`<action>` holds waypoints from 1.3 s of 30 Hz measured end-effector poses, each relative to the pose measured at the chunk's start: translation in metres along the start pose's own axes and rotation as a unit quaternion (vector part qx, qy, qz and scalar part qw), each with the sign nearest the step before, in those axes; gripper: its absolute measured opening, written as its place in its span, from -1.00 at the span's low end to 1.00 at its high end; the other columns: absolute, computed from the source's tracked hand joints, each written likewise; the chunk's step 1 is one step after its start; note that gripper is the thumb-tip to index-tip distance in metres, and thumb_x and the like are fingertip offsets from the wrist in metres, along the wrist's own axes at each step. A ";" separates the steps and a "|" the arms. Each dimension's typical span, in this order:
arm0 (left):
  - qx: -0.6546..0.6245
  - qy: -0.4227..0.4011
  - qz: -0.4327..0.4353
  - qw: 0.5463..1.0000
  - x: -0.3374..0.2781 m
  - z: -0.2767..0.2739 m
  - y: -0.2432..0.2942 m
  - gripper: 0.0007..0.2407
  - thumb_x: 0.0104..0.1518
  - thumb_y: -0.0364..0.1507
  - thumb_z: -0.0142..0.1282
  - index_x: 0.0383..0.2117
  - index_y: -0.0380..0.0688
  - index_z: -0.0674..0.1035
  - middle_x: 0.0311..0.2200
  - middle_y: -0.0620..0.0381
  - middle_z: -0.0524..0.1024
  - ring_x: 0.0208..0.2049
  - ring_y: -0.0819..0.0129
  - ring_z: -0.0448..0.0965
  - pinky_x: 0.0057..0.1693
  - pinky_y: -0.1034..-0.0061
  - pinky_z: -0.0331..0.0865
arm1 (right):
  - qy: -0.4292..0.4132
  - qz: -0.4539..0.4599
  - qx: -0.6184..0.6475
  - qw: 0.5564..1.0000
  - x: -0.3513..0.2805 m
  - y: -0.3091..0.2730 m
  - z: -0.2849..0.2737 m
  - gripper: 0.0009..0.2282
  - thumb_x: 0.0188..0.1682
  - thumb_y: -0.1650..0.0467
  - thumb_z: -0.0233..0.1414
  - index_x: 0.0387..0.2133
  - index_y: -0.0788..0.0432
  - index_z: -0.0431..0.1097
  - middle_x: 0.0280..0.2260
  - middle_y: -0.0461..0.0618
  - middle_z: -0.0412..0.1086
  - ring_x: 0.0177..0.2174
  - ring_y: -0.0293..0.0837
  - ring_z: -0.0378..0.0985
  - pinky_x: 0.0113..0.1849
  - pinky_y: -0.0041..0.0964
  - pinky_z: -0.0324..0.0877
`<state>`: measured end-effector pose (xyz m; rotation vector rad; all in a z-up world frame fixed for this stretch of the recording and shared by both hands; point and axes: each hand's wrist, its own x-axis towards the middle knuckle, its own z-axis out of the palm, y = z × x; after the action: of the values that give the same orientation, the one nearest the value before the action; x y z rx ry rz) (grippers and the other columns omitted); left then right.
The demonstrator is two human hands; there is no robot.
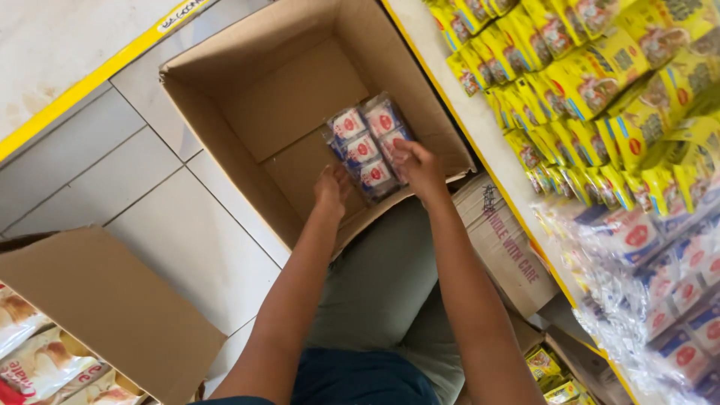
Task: Stocking seasoning packets from a cardboard box onto grocery store shelves.
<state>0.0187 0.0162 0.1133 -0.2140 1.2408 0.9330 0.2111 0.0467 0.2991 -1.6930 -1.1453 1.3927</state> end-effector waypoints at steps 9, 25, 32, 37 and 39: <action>0.007 0.020 -0.025 0.999 0.122 -0.016 -0.088 -0.65 0.40 0.00 -0.06 -0.23 -0.02 0.48 -0.41 0.20 0.37 -0.48 0.35 0.37 -0.33 0.35 0.26 | -0.043 0.119 0.037 0.991 0.098 0.142 0.018 -0.65 0.02 0.54 -0.03 0.11 0.29 0.36 -0.08 0.10 0.51 -0.11 -0.11 0.52 -0.11 -0.31 0.39; -0.068 -0.021 0.024 0.997 0.055 0.009 -0.048 -0.72 0.27 -0.28 -0.05 -0.04 -0.17 0.54 -0.19 0.05 0.59 -0.21 0.17 0.57 -0.03 0.19 0.50 | -0.101 0.189 -0.211 0.954 0.078 0.108 0.045 -0.51 0.01 0.51 -0.05 0.28 0.26 0.21 0.10 0.31 0.42 0.05 0.13 0.47 -0.01 -0.12 0.38; 0.126 -0.013 0.145 0.981 0.094 0.000 -0.065 -0.85 0.21 -0.48 0.08 -0.14 -0.15 0.60 -0.28 0.18 0.62 -0.28 0.40 0.54 -0.15 0.48 0.44 | -0.152 0.149 -0.207 0.955 0.079 0.131 0.044 -0.55 0.03 0.53 -0.03 0.25 0.18 0.28 0.10 0.14 0.42 0.05 -0.06 0.48 -0.03 -0.31 0.37; 0.203 0.027 0.222 0.953 0.126 -0.014 -0.074 -0.89 0.20 -0.48 0.15 -0.23 -0.22 0.62 -0.39 0.17 0.54 -0.38 0.43 0.43 -0.25 0.46 0.37 | -0.149 0.165 -0.102 0.969 0.071 0.115 0.048 -0.45 -0.09 0.64 -0.15 0.25 0.19 0.26 0.11 0.14 0.45 0.07 -0.08 0.48 -0.01 -0.29 0.38; 0.209 0.021 0.238 0.948 0.135 -0.025 -0.066 -0.90 0.22 -0.47 0.15 -0.27 -0.26 0.61 -0.42 0.16 0.51 -0.40 0.43 0.39 -0.28 0.44 0.34 | -0.146 0.167 -0.058 0.973 0.078 0.123 0.049 -0.47 -0.08 0.65 -0.17 0.24 0.19 0.25 0.12 0.13 0.43 0.08 -0.10 0.47 -0.02 -0.26 0.38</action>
<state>0.0497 0.0256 -0.0357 0.4221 1.5312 1.0480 0.1936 0.0666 0.1480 -1.8723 -1.1540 1.8639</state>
